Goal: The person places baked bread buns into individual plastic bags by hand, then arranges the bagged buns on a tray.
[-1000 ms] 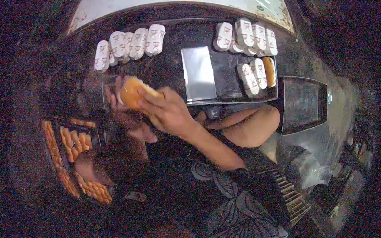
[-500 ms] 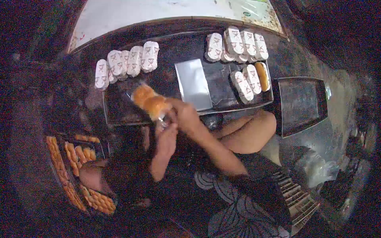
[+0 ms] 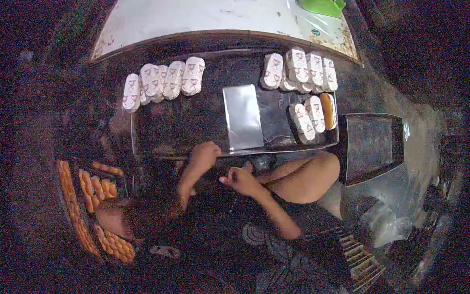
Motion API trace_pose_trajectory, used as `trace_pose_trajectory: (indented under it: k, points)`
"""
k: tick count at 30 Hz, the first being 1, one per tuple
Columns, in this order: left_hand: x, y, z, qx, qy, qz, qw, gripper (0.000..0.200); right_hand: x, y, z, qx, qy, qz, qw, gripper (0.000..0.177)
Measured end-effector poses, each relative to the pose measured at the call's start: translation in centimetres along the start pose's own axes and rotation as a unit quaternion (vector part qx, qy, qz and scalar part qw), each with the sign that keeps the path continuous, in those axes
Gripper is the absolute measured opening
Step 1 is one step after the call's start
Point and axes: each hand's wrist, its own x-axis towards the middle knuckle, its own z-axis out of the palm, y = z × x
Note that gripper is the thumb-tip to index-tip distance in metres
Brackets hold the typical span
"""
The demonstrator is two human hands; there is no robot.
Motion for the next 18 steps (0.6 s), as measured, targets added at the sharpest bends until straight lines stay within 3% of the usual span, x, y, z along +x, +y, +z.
trace_pose_trajectory:
  k: [1, 2, 3, 4, 7, 9, 12, 13, 15, 16, 17, 18]
  points:
    - [-0.4, 0.1, -0.7, -0.106, 0.025, -0.026, 0.994, 0.009, 0.2, -0.8, 0.2, 0.000, -0.003, 0.008, 1.000, 0.028]
    - [-0.8, 0.6, -1.4, -0.215, 0.021, -0.042, 0.975, 0.009, 0.8, -1.8, 0.4, -0.001, 0.099, 0.030, 0.995, 0.025]
    - [-1.0, 1.1, -1.5, -0.218, 0.017, -0.040, 0.975, 0.009, 1.7, -2.5, 0.3, -0.003, 0.202, 0.050, 0.978, 0.023]
    - [-1.5, 1.6, -1.6, -0.245, 0.035, -0.036, 0.968, 0.009, 2.6, -2.7, 0.2, -0.025, 0.232, 0.022, 0.972, 0.017]
    - [-2.2, 2.3, -2.4, -0.332, 0.079, -0.056, 0.938, 0.011, 3.2, -3.2, 0.0, -0.076, 0.198, 0.023, 0.977, 0.016]
    - [-2.2, 3.2, -3.2, -0.345, 0.190, -0.055, 0.918, 0.012, 3.1, -4.6, -1.4, -0.082, 0.159, 0.069, 0.981, 0.013]
    - [-2.2, 3.2, -3.2, -0.326, 0.184, -0.087, 0.923, 0.010, 3.8, -8.2, -4.1, 0.078, 0.151, 0.083, 0.982, 0.012]
    - [-2.7, 3.0, -3.1, -0.329, 0.182, -0.094, 0.922, 0.010, 3.8, -7.9, -3.6, 0.077, 0.145, 0.089, 0.982, 0.012]
    - [-2.9, 2.5, -3.4, -0.456, 0.085, -0.131, 0.876, 0.012, 4.2, -6.4, -2.7, -0.024, 0.180, 0.013, 0.983, 0.011]
    - [-3.1, 2.7, -3.3, -0.510, 0.082, -0.130, 0.846, 0.014, 4.1, -6.1, -2.8, -0.027, 0.079, 0.069, 0.994, 0.014]
    - [-3.1, 2.6, -2.8, -0.513, 0.082, -0.132, 0.844, 0.014, 4.2, -6.2, -2.6, -0.029, 0.076, 0.070, 0.994, 0.014]
    - [-3.0, 2.3, -2.1, -0.475, 0.162, -0.131, 0.855, 0.015, 4.5, -6.5, -2.2, -0.022, 0.105, 0.055, 0.993, 0.016]
